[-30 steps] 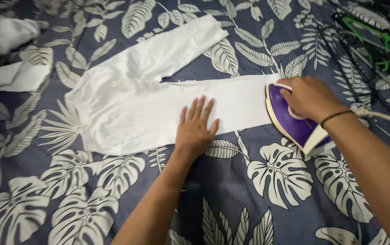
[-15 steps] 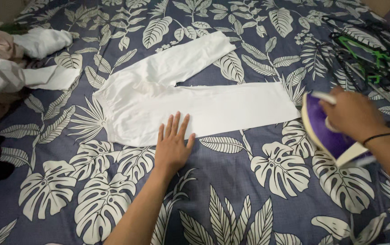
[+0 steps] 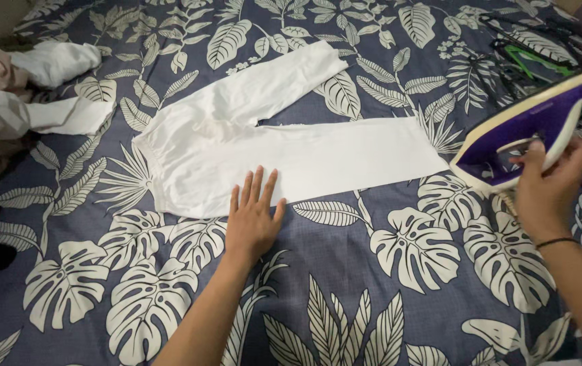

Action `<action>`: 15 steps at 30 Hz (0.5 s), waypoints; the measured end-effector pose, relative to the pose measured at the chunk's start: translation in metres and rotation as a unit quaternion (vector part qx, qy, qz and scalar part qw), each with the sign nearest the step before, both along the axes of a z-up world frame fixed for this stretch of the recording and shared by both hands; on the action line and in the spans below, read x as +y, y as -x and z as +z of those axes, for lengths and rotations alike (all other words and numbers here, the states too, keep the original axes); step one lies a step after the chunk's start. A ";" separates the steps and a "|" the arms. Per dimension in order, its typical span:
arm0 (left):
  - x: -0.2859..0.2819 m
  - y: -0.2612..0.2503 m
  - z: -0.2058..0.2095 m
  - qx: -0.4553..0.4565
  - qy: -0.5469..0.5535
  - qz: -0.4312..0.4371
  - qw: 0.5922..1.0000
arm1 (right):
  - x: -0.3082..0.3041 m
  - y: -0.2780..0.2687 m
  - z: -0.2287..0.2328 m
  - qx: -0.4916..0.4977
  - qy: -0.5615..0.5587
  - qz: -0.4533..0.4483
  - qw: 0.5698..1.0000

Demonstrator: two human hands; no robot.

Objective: The person irons a white pair of pants on a bed with a floral patterned sheet. They use a purple and white iron to smooth the fabric, repeatedly adjusting the garment's position and folding the legs to ensure even coverage.

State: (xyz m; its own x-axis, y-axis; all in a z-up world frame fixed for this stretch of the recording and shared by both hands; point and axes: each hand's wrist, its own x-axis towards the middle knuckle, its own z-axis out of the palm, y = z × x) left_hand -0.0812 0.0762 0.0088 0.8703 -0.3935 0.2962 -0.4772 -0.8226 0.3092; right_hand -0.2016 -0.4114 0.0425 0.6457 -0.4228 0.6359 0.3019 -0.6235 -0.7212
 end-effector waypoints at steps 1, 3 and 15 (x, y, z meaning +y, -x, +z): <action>0.000 0.001 0.000 0.000 -0.001 0.001 1.000 | -0.003 0.002 0.001 0.009 -0.015 0.004 1.000; 0.000 -0.001 0.001 -0.005 -0.003 0.000 1.000 | -0.010 0.002 0.009 0.035 -0.040 0.000 0.999; 0.012 0.000 -0.001 0.000 0.015 -0.014 1.000 | -0.026 0.017 0.020 0.162 -0.029 0.019 0.986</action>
